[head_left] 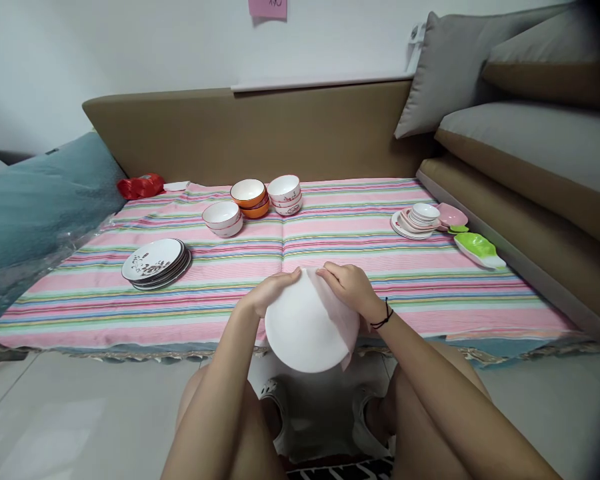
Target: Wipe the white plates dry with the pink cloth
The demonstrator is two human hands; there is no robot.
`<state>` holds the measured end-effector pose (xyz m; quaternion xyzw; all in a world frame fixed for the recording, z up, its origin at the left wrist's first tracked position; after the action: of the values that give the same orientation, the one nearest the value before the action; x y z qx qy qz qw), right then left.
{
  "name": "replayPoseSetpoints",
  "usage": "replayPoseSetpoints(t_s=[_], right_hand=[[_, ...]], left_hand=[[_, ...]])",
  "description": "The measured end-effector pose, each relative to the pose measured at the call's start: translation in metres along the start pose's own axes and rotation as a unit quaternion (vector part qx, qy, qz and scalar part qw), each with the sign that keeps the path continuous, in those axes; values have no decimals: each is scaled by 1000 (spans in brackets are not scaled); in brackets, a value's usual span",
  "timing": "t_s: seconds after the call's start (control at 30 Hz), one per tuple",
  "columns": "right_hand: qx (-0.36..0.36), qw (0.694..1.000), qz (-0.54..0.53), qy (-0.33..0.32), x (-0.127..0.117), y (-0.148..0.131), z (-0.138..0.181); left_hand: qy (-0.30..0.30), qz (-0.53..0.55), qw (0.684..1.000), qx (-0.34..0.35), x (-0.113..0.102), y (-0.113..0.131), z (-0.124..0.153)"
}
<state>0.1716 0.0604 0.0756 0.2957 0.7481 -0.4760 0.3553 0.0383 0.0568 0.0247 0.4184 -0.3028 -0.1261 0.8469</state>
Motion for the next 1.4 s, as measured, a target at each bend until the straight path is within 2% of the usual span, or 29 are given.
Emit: replayPoseSetpoints(t_s=[0.13, 0.27, 0.53, 0.67, 0.77, 0.87, 0.97, 1.1, 1.2, 1.4], right_hand=[[62, 996, -34, 55, -13, 17, -5], [123, 985, -74, 98, -18, 37, -4], [163, 961, -193, 112, 4, 45, 3], [167, 959, -200, 111, 4, 47, 3], [142, 968, -162, 126, -12, 49, 2], [125, 981, -87, 120, -24, 47, 2], [81, 993, -34, 75, -21, 31, 1], [-12, 1000, -11, -6, -1, -2, 1], [-23, 1000, -6, -3, -1, -8, 0], [47, 995, -44, 80, -29, 18, -5]], left_hand=[[44, 70, 994, 75, -8, 14, 1], [95, 140, 973, 159, -15, 27, 2], [181, 227, 921, 258, -31, 38, 4], [164, 225, 930, 239, -31, 36, 2], [115, 191, 955, 193, -22, 31, -3], [71, 107, 983, 128, -9, 18, -6], [39, -14, 998, 55, 6, -3, -10], [4, -118, 993, 17, 24, -23, -15], [1, -104, 994, 25, 27, -21, -15], [32, 13, 994, 107, 13, 11, -5]])
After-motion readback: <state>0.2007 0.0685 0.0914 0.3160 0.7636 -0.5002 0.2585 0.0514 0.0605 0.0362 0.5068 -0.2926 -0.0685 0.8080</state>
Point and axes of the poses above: each hand's wrist, its own z-axis away from the middle knuckle, its own x-axis out of the palm, y = z × x, the point moved 9 cm from there along -z, towards the middle knuckle, and after that the axes turned 3 degrees about -y, right-handed, at the moved point
